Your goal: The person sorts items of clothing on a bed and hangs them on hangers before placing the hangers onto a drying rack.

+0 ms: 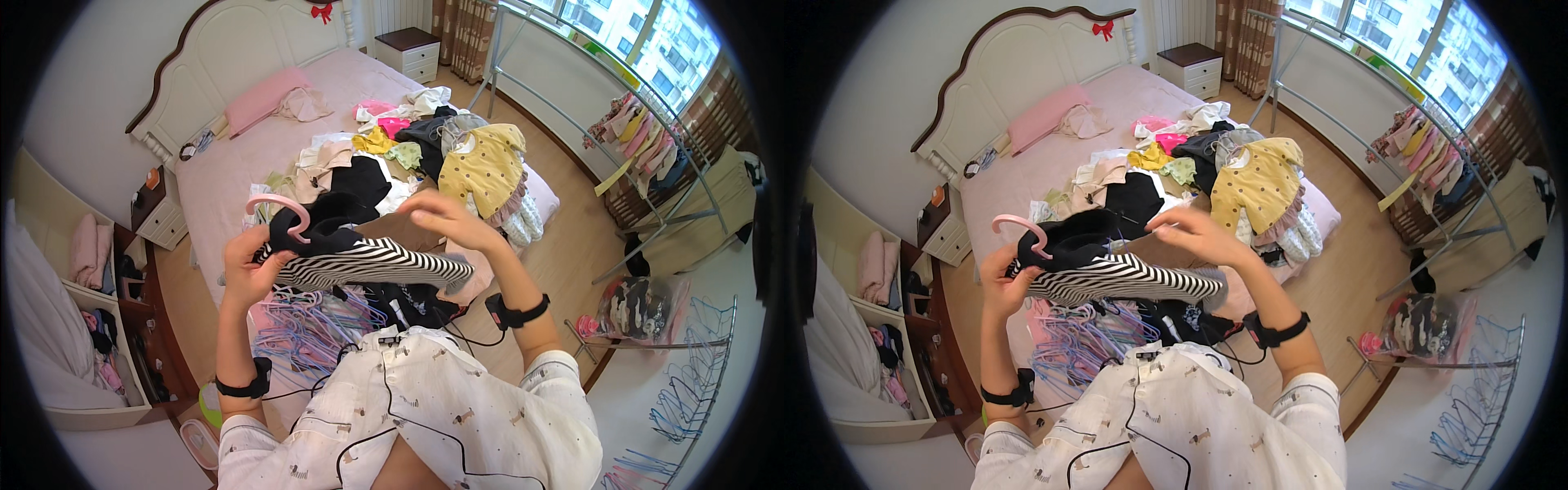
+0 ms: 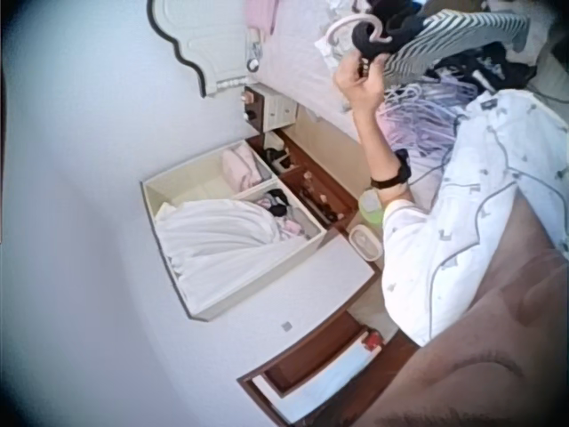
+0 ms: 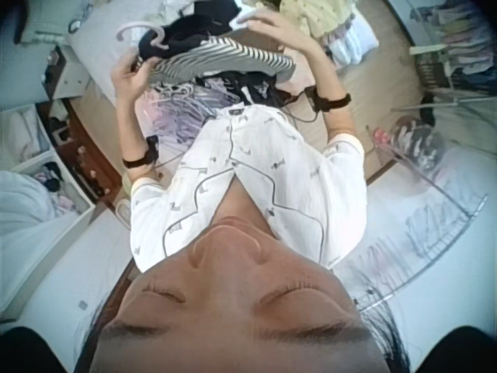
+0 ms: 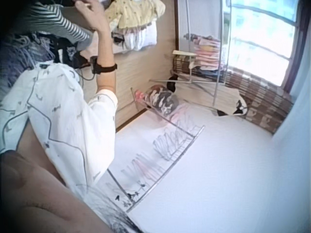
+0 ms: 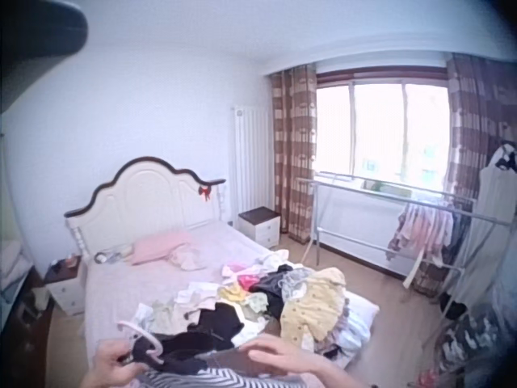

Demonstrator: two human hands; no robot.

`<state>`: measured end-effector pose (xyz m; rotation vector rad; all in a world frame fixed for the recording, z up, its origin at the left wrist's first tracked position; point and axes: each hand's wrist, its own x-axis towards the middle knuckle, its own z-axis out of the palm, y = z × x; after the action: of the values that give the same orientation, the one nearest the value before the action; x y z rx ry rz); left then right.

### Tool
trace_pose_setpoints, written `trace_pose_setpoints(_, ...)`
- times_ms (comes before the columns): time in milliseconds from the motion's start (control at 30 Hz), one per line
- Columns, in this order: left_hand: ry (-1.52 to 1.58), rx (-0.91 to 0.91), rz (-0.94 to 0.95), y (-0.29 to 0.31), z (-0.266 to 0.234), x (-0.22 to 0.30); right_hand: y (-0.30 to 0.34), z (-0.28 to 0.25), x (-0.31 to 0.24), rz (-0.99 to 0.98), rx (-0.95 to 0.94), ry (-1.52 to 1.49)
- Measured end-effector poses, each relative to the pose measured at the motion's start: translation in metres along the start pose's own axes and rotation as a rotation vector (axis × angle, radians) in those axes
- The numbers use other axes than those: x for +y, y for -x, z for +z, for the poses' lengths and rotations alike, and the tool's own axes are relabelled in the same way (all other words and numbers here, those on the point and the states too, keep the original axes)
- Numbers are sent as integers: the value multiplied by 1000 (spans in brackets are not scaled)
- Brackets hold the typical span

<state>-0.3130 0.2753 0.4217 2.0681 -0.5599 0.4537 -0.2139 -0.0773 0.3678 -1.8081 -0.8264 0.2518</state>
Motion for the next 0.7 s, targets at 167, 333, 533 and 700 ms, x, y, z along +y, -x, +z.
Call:
trace_pose_setpoints(167, -80, -46, -66, 5, 5, 4, -6, 47, 34, 288, -536, -487)
trace_pose_setpoints(333, -66, -5, -100, 17, 14, 0, -2, 62, 30, 445, -496, -955)
trace_pose_setpoints(533, -122, -37, -146, 20, 20, 2, -9, 69, 26, 168, -303, -642)
trace_pose_setpoints(700, -105, -151, -274, 25, 21, -12, -4, 60, 20, 49, 151, -254)
